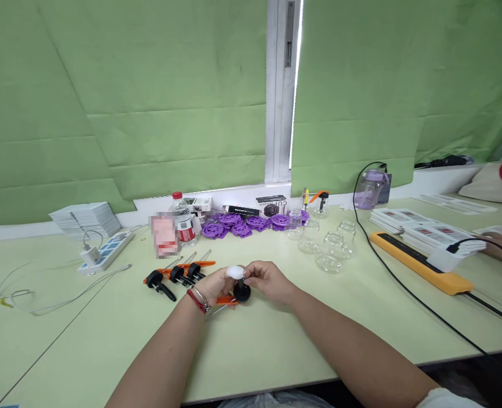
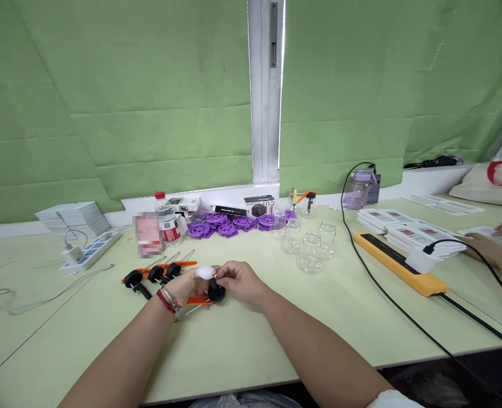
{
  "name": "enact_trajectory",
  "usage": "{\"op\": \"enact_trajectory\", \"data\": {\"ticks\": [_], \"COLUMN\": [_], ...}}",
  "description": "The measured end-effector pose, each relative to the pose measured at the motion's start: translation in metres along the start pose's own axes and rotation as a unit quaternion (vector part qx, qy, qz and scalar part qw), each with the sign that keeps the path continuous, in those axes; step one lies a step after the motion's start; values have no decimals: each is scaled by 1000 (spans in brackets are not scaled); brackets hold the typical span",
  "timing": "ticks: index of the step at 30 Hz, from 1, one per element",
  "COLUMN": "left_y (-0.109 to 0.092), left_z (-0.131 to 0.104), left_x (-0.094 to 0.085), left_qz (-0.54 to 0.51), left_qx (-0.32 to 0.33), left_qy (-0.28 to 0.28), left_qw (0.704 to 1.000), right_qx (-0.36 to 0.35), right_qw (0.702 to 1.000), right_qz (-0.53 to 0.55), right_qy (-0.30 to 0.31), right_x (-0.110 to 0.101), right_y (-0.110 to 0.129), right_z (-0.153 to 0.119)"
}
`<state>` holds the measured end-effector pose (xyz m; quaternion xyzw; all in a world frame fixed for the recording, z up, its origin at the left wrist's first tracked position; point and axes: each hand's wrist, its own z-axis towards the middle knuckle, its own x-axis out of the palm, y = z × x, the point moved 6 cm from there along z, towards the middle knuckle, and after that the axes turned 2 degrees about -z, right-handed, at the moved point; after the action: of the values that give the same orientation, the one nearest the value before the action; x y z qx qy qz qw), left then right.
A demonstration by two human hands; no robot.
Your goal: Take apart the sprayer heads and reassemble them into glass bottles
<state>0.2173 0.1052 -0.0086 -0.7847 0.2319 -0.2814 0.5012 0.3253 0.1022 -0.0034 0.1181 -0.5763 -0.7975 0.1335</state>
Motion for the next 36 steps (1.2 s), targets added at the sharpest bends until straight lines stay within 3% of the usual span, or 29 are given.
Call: {"op": "enact_trajectory", "data": {"ticks": [7,19,28,36], "left_y": [1,0,3,4], "left_z": [-1,0,3,4], "left_x": [-2,0,-5,-5], "left_qz": [8,-6,-1,0], "left_qx": [-3,0,-22,-24], "left_qy": [-23,-5,-7,1], "left_qw": [1000,1000,1000,1000], "right_qx": [-67,-34,-19,-18], "right_qw": [996,996,999,997], "right_qz": [-54,-82,-34,-76], "right_qy": [-11,-19,-33,14], "right_x": [-2,-4,-5,0], "right_y": [15,11,6,11], "right_z": [-2,0,3,1]}}
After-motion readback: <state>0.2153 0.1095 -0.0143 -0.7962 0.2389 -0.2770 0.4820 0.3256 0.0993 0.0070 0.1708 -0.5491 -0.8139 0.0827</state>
